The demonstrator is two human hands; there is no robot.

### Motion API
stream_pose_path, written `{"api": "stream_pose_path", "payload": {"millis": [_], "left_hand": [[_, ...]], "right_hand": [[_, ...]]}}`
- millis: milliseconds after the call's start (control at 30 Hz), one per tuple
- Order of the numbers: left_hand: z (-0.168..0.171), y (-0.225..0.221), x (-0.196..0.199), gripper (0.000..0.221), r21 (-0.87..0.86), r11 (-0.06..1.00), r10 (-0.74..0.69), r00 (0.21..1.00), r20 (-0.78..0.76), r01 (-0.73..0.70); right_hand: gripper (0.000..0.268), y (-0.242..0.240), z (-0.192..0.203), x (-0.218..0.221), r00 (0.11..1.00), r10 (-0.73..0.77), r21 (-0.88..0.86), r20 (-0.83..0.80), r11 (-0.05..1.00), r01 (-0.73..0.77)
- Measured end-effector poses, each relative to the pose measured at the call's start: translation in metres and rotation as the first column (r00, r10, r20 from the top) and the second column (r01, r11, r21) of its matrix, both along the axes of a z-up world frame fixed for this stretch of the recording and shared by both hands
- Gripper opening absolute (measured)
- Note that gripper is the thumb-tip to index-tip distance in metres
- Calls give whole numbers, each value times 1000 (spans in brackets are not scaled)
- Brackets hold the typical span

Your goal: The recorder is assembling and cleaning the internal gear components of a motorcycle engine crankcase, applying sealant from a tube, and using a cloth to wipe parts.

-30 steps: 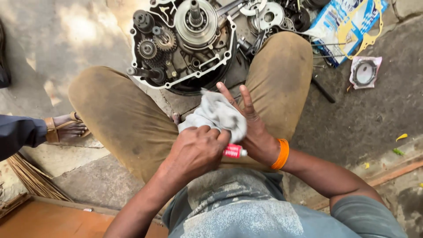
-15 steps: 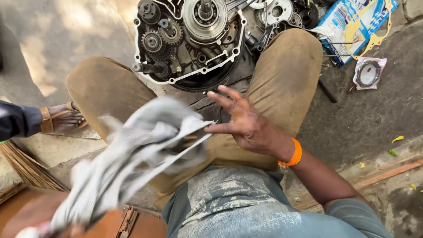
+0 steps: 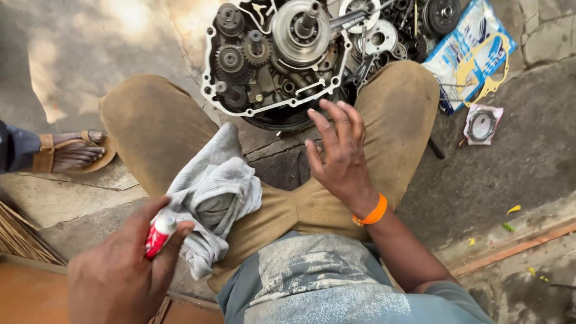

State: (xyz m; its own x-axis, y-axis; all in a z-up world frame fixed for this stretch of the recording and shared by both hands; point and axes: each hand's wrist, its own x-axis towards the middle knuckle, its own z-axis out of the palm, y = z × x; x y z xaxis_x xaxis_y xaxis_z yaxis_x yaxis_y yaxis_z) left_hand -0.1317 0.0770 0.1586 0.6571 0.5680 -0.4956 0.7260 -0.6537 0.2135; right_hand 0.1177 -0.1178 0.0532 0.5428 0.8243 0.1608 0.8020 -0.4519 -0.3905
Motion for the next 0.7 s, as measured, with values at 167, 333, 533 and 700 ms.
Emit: {"api": "stream_pose_path", "payload": {"millis": [167,333,533,700], "left_hand": [[-58,-13,39,27,-425,905,373,526,764,-25],[-150,-40,67,31,-699,711,653,299,696,73],[-127,-33,78,33,-613,790,566,377,733,8],[-133,-33,77,32,-629,777,580,362,730,22]], "right_hand": [[65,20,-12,-15,1000,-23,-111,4,994,23],[85,28,-41,-19,999,5,-232,-43,973,-15],[93,43,-54,-34,993,87,-201,-74,975,-100],[94,41,-54,-36,989,127,-256,74,961,-104]]}}
